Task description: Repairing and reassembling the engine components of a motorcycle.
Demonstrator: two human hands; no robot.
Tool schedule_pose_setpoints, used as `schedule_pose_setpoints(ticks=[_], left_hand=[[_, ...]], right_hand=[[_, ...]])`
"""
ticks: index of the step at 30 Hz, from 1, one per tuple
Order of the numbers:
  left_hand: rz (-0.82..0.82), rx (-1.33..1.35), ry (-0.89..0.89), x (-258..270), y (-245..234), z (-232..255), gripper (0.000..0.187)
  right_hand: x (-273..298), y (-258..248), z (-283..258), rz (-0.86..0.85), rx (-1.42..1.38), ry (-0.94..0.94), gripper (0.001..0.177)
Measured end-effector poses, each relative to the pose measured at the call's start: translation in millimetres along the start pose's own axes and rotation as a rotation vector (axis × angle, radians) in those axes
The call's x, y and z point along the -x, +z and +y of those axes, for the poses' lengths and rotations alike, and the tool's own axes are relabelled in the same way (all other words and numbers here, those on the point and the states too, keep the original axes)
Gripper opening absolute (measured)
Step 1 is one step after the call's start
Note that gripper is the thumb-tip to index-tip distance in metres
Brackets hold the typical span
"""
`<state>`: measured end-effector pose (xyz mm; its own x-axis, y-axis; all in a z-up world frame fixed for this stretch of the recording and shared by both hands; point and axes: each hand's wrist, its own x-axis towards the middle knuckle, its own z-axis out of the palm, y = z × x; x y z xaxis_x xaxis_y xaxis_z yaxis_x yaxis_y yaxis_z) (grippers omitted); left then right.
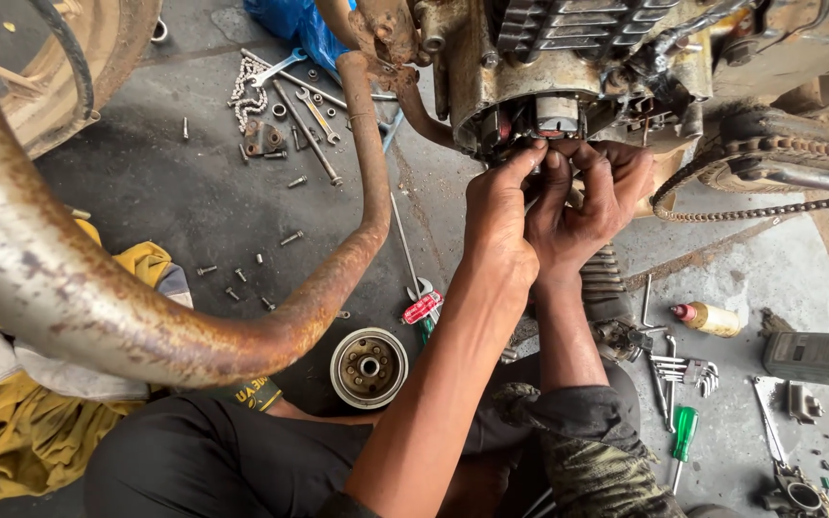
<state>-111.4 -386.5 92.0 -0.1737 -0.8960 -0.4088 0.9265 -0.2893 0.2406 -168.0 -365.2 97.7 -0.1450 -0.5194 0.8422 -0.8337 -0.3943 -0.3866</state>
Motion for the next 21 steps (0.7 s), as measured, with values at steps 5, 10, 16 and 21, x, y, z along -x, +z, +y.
schedule_pose_setpoints(ticks=[5, 10, 16, 21], left_hand=[[0.053, -0.066, -0.021, 0.9, 3.8, 1.2, 0.019], [0.043, -0.090, -0.041, 2.1, 4.8, 0.5, 0.019], [-0.019, -0.064, -0.013, -1.8, -6.0, -8.9, 0.016], [-0.037, -0.067, 0.048, 9.3, 0.8, -5.5, 0.011]], right_hand=[[-3.1, -5.5, -7.2, 0.024, -0.083, 0.075, 0.013], [-2.8, -10.6, -7.8, 0.040, -0.220, 0.186, 0.012], [-7.5, -20.5, -14.4, -0.044, -0.113, 0.119, 0.017], [-6.5, -17.6, -14.4, -0.063, -0.107, 0.107, 0.020]])
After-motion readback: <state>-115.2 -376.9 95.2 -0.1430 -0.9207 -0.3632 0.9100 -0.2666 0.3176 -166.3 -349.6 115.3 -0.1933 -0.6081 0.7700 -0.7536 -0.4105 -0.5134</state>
